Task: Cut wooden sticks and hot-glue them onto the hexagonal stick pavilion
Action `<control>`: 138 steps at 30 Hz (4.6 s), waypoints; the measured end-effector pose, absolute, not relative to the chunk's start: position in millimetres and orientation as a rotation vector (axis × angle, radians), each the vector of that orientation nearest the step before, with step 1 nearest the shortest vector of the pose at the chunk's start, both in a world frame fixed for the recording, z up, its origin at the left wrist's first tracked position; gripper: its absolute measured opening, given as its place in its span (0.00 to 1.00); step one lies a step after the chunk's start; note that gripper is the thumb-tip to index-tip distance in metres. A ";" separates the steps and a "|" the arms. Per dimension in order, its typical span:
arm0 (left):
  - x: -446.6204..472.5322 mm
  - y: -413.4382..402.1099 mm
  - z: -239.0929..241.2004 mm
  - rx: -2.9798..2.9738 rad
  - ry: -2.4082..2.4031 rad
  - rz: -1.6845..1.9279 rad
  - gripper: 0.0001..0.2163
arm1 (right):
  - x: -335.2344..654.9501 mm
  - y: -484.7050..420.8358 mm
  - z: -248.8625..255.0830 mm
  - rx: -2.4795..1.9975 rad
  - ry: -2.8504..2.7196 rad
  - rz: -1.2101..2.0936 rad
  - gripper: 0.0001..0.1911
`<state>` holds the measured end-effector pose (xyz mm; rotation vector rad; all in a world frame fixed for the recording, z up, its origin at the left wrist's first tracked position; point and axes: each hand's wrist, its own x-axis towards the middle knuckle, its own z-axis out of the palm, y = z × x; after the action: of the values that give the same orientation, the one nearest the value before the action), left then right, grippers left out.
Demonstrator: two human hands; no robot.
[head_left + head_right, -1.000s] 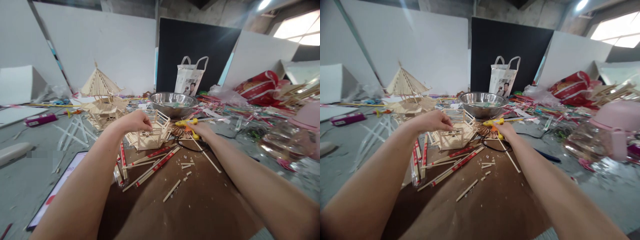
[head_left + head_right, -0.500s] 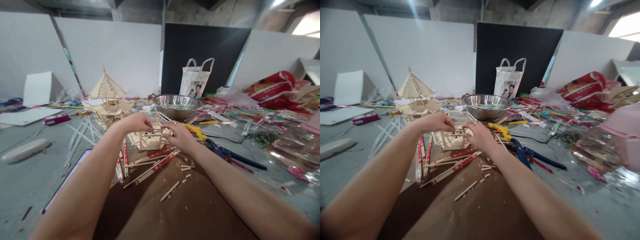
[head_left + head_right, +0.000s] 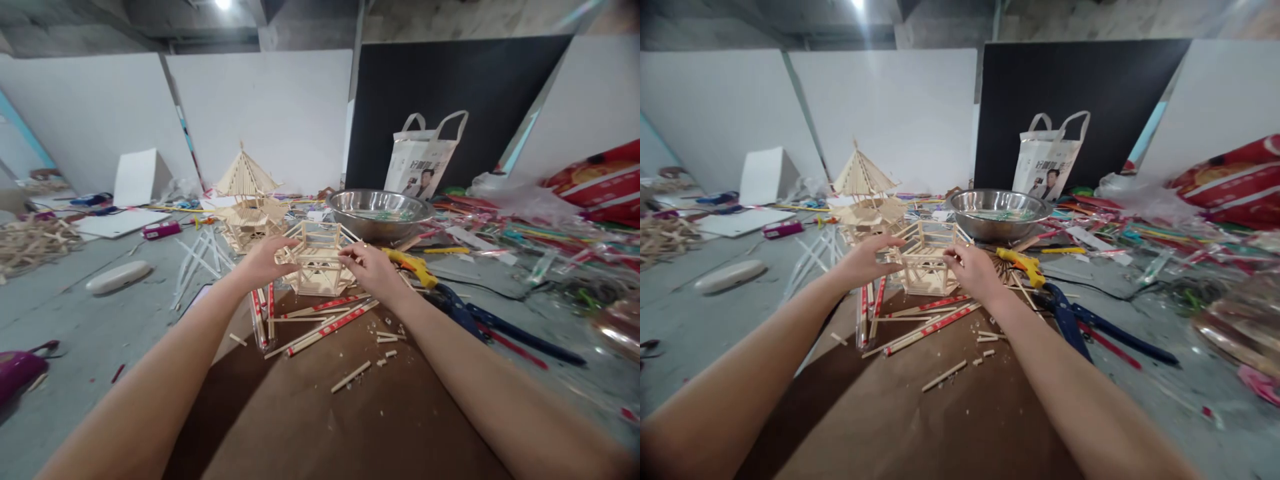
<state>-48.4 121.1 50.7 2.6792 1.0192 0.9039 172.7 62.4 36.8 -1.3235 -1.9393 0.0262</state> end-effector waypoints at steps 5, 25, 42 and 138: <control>-38.6 122.2 36.6 2.726 0.970 1.099 0.16 | 172.3 61.6 36.1 -1.318 -1.908 0.071 0.09; -33.5 125.6 32.9 2.818 0.983 1.089 0.12 | 173.5 63.2 37.2 -1.315 -1.938 0.128 0.09; -33.6 121.7 31.9 2.793 0.964 1.137 0.12 | 174.9 64.4 33.7 -1.296 -1.839 0.264 0.09; -39.6 129.1 24.6 2.908 0.977 1.215 0.12 | 165.6 54.4 26.0 -1.406 -2.096 -0.531 0.12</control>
<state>-39.6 129.1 24.6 2.9082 0.9770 1.2145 165.6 54.4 26.0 -1.4065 -2.0955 -0.5306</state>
